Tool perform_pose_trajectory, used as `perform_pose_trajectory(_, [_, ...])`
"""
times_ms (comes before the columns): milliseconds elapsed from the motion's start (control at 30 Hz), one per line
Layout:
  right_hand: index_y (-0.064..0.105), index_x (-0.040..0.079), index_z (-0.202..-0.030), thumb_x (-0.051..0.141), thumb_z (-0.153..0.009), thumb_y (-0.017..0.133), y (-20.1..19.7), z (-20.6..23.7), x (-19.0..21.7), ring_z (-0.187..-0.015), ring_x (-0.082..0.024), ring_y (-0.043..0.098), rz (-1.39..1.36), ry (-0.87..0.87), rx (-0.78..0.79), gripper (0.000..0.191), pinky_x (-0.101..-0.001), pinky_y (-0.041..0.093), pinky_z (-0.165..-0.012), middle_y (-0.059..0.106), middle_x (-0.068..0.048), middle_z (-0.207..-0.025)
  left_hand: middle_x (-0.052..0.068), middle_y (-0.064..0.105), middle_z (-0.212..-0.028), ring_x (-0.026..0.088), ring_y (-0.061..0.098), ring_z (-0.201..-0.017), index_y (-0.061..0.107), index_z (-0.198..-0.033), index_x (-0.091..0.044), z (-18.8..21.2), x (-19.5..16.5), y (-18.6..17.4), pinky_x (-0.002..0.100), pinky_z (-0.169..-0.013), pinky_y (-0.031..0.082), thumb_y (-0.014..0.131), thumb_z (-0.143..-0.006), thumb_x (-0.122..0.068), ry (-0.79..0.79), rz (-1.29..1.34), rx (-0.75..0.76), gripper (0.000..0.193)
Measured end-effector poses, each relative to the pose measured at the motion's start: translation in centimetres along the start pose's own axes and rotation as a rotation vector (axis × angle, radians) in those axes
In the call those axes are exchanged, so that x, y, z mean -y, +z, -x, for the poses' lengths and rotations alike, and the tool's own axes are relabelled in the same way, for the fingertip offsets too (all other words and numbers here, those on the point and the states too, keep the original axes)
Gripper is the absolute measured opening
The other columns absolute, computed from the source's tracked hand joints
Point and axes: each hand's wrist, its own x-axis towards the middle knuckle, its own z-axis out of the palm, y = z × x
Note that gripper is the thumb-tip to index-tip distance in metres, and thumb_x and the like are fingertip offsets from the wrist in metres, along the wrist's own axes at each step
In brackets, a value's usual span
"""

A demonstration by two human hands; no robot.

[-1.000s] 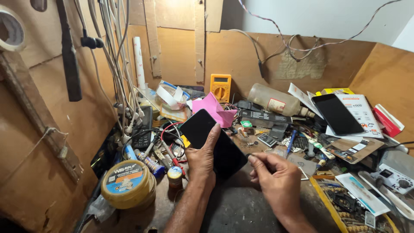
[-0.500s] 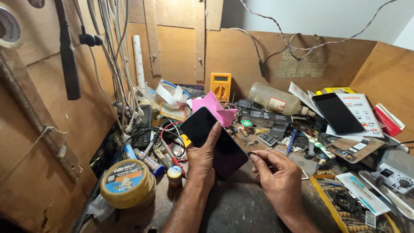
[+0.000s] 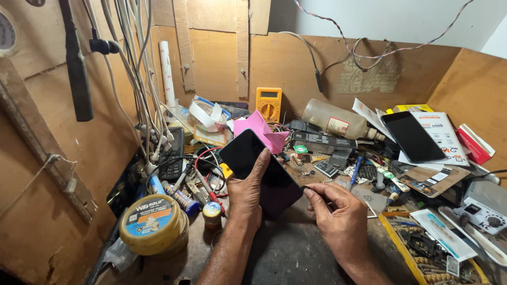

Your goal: The person uses a metal prying tool to separate the back cover from a teal smartphone. They work along the edges, then lift and remove the back cover, exposing the internal battery and components.

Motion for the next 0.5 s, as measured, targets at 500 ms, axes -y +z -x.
perform_pose_trajectory(500, [0.079, 0.003, -0.097, 0.008, -0.087, 0.074, 0.01, 0.13, 0.47, -0.062, -0.006, 0.072, 0.008, -0.041, 0.009, 0.012, -0.0208, 0.058, -0.052, 0.077, -0.001, -0.080, -0.001, 0.073, -0.106, 0.010, 0.068, -0.093, 0.072, -0.114, -0.007, -0.04, 0.39, -0.21, 0.028, -0.082, 0.057, 0.088, -0.077, -0.016, -0.008, -0.024, 0.014, 0.041])
